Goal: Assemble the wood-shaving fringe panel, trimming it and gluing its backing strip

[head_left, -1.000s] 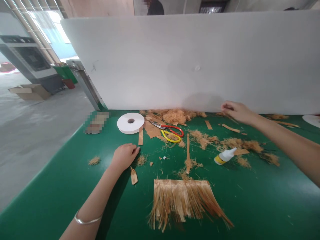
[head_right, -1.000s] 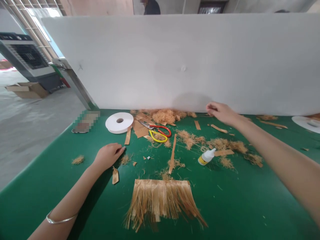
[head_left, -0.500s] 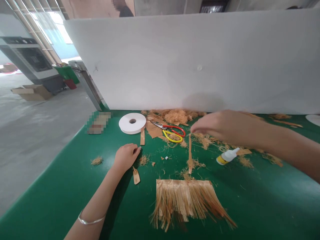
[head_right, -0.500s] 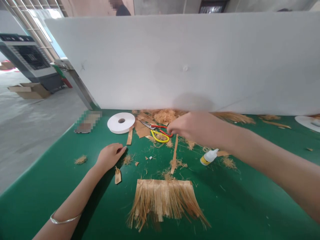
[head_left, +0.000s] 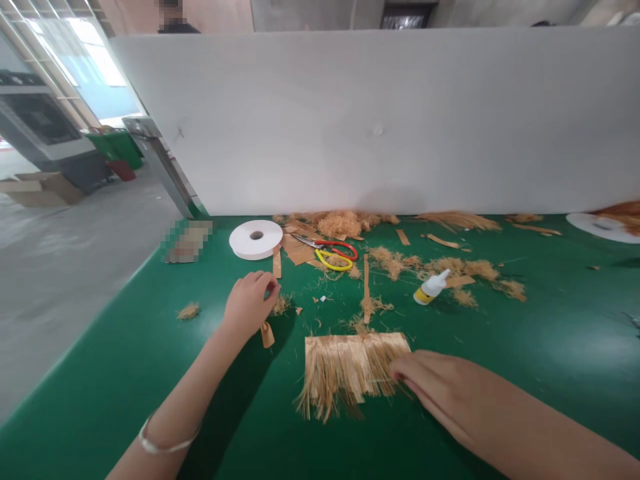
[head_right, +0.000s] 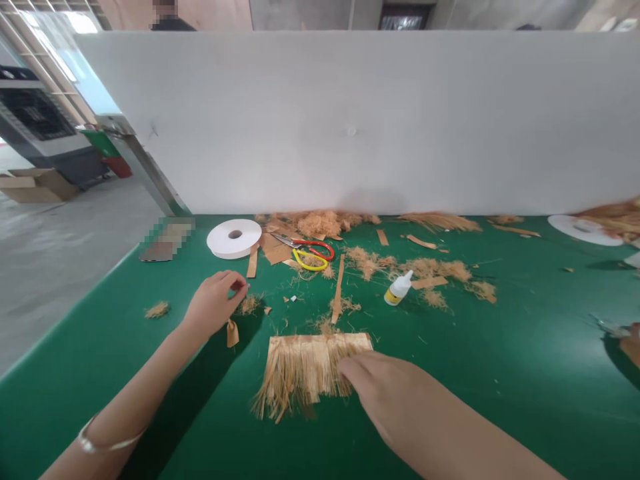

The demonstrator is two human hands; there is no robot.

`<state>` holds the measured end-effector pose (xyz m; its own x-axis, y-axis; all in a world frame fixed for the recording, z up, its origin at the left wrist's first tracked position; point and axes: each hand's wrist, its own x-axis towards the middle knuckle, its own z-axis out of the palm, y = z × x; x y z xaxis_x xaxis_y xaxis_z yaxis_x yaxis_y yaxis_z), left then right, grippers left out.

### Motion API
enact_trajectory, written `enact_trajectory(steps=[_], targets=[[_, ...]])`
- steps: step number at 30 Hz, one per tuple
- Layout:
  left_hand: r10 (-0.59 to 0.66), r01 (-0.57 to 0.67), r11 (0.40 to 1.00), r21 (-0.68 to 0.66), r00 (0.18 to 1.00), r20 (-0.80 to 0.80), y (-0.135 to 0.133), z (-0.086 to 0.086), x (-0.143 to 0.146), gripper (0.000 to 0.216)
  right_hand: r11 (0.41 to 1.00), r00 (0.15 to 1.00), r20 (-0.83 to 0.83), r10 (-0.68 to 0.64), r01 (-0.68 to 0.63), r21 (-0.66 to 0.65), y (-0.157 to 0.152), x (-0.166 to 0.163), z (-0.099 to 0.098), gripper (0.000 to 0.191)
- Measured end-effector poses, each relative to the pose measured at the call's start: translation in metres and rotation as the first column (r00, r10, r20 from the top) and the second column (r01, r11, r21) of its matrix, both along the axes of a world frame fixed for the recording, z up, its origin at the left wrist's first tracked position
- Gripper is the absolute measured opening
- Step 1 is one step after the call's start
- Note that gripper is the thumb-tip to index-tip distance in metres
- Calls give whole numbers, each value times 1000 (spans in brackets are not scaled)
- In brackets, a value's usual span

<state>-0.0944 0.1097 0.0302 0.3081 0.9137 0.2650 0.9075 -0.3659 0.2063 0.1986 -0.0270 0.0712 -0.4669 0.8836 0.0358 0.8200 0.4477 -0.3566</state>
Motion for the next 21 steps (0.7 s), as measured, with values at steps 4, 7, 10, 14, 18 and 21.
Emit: enact_trajectory(steps=[4,7,10,14,18,21], targets=[[-290,302,946,120,951,-110,-61,5,29,23,984,1000,-6,-28,27,-178,-1,6,-21,31],[-526,540,841,30,830,-186,-102,-8,46,22,974,996,27,-83,87,-211,8,11,-31,28],[-567,580,815,-1,797,-207,-122,-22,52,29,973,981,24,-191,192,-127,25,19,-41,25],[-547,554,832,-20,813,-200,-124,-25,54,36,980,978,59,-199,200,-17,45,19,-51,30],[-563,561,826,-62,810,-165,-122,-19,58,41,985,976,137,-167,159,71,55,-2,-58,46],[-616,604,788,-117,775,-143,-122,-19,64,54,982,966,176,-188,182,52,63,-19,-56,26]])
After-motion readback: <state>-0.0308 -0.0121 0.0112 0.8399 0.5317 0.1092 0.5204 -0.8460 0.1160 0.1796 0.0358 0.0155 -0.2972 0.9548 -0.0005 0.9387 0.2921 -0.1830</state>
